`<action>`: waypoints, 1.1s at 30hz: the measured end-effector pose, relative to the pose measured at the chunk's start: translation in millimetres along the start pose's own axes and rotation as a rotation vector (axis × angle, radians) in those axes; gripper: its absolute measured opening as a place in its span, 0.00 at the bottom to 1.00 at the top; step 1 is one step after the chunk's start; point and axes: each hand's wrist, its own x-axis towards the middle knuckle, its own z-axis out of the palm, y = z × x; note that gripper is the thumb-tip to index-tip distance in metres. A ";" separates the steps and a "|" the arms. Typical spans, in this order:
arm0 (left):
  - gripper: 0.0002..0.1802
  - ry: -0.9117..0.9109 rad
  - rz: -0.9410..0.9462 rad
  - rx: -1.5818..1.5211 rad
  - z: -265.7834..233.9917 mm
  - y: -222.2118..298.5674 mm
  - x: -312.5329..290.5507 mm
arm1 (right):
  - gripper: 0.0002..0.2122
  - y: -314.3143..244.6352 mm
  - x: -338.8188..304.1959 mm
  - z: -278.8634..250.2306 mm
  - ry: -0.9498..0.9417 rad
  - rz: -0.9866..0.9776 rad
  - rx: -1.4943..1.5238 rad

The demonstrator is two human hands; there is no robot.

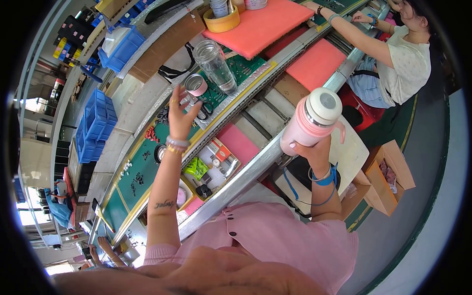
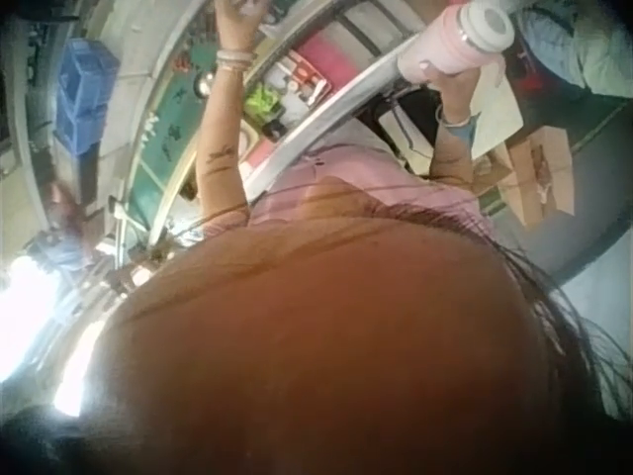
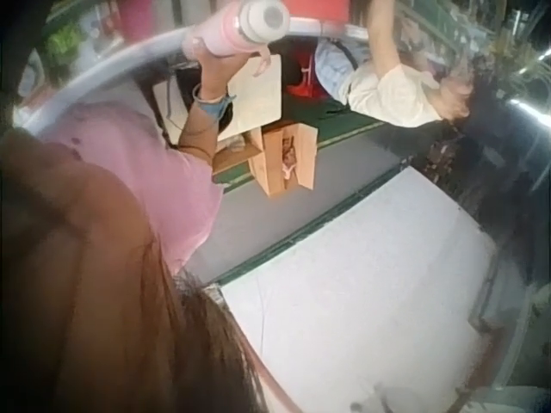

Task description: Assembling components onto a printed circuit board at an industrial workstation.

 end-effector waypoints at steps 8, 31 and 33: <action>0.57 0.048 0.026 0.084 63.7 5.4 54.2 | 0.31 0.1 -15.0 -16.1 0.060 -0.004 -0.054; 0.38 0.027 -0.090 0.251 62.6 20.8 70.6 | 0.28 -2.0 -18.0 -31.9 0.107 0.047 -0.059; 0.39 0.038 -0.066 0.262 59.8 22.3 71.1 | 0.29 -2.4 -18.3 -31.3 0.116 0.055 -0.055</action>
